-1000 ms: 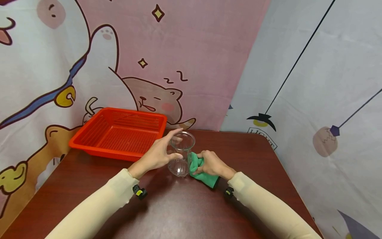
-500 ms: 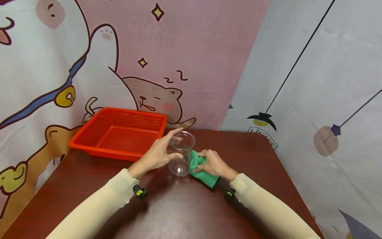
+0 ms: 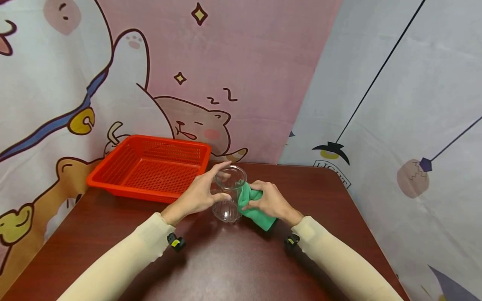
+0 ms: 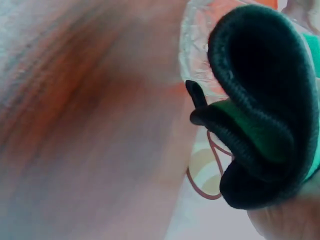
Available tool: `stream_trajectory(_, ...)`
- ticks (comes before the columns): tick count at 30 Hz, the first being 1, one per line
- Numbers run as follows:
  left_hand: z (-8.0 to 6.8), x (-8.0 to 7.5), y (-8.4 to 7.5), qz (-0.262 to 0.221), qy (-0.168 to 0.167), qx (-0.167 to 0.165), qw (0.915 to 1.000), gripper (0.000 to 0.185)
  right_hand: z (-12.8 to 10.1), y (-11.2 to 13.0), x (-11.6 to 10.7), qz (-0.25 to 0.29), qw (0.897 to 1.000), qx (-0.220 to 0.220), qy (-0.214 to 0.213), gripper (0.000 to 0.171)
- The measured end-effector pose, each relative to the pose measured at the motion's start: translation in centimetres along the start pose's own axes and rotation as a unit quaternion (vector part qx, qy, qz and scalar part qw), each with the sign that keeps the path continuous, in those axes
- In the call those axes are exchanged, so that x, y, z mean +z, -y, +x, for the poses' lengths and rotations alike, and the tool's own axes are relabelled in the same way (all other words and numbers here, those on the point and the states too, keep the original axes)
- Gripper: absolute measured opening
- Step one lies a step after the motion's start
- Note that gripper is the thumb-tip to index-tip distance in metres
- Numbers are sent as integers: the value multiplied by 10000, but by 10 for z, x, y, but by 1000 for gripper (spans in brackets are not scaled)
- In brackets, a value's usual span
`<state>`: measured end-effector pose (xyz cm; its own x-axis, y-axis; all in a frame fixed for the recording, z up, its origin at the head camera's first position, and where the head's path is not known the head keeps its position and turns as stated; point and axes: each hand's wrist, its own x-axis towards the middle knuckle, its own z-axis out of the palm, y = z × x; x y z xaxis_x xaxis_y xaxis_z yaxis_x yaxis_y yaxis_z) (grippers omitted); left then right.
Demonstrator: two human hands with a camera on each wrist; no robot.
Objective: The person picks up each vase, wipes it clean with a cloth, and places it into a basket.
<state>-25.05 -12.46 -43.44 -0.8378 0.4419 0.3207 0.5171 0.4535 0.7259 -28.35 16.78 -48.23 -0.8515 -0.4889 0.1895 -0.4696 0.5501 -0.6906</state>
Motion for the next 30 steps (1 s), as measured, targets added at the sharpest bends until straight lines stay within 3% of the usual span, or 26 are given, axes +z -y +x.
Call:
stream_trajectory(10,-3,1,-1,64,-1,-138,9999,105,4,12,-6,303,9984,-298,-376,43)
stream_trajectory(20,1,3,-2,146,-5,-126,9998,106,5,16,-19,1276,9903,-303,-455,35)
stream_trajectory(30,2,-1,-2,258,16,-145,9996,107,6,31,-38,1130,9896,-358,-815,63)
